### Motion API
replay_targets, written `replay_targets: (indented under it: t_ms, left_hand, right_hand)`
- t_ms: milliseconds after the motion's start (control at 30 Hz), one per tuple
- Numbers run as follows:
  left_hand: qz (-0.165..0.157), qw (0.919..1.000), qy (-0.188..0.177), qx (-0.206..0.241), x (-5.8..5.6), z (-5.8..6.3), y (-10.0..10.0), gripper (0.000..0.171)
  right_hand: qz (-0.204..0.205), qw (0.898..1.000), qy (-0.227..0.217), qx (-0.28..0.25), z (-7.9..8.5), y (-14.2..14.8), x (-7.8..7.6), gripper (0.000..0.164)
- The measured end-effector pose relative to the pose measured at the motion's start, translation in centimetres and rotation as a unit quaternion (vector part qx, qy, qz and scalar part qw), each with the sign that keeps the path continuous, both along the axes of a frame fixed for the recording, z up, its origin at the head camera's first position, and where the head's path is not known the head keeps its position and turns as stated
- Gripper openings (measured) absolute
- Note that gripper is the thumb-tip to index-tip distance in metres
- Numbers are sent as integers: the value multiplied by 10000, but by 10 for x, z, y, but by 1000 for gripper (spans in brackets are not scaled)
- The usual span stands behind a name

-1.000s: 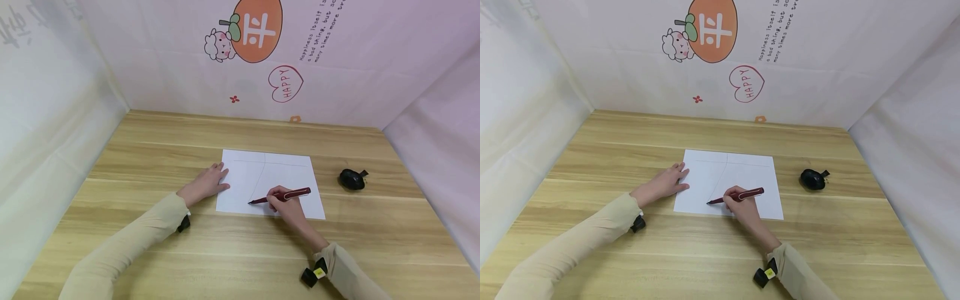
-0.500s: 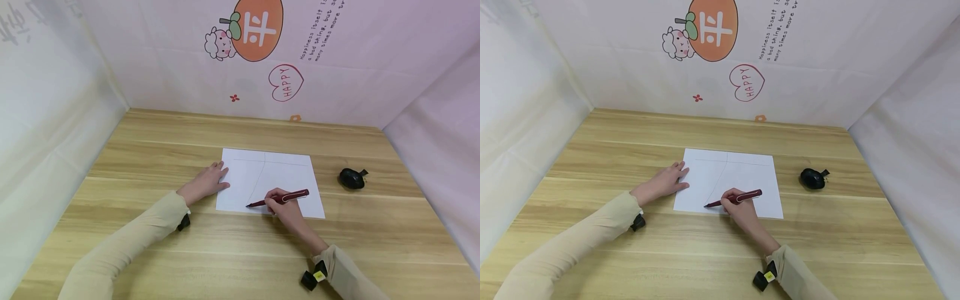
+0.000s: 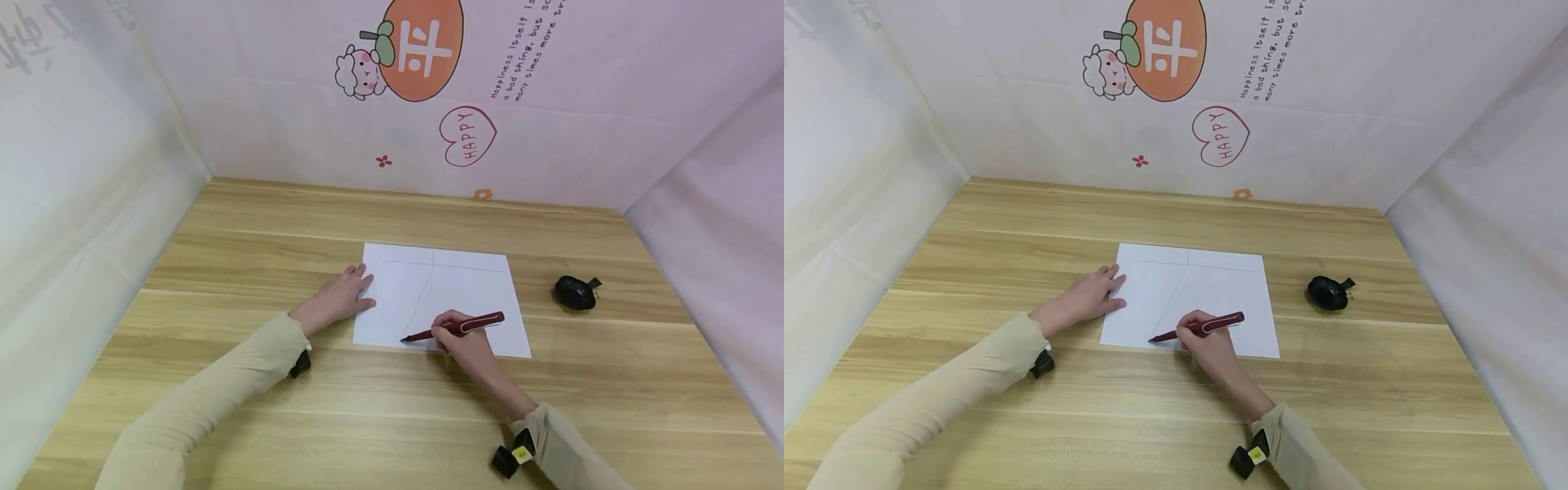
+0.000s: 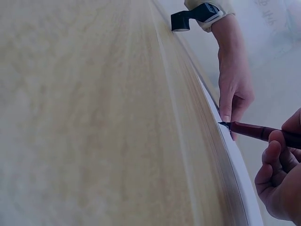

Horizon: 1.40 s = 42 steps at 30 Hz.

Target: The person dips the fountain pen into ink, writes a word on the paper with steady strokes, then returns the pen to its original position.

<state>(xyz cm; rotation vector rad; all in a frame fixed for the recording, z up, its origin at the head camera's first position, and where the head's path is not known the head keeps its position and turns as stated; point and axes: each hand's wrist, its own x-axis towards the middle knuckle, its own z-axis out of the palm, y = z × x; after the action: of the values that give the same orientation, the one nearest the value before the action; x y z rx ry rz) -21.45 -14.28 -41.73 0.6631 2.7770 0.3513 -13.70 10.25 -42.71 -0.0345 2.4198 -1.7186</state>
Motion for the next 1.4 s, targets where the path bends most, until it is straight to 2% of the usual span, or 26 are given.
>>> replay_targets:
  t_ms: [167,300,500,700,833,967,1233,1267,1400]
  left_hand:
    - [12,10000,-43,-4,0,1,0,59]
    - [12,10000,-44,11,0,0,1,59]
    - [44,10000,-64,52,-2,-2,0,60]
    - [25,9999,-76,79,0,-1,-1,60]
    - [40,9999,-101,105,1,0,-1,60]
    - [74,9998,-132,118,2,0,0,60]
    - [96,9991,-342,219,-3,-4,-2,60]
    - [14,9994,-227,273,-7,-14,-4,62]
    - [-50,9993,-287,249,-9,-15,-4,63]
  right_hand:
    - [-107,9998,52,-132,0,2,-1,8]
    - [-342,9984,422,-163,12,7,-11,11]
    - [-547,9922,1118,46,39,19,-50,10]
    - [-761,9888,1260,260,51,27,-88,14]
    - [-892,9893,1113,318,48,30,-105,15]
    - [-940,9900,961,430,38,31,-116,15]
    - [-925,9906,896,457,20,31,-123,15]
    - [-927,9906,899,445,19,30,-124,15]
    - [-904,9906,862,559,15,30,-124,16]
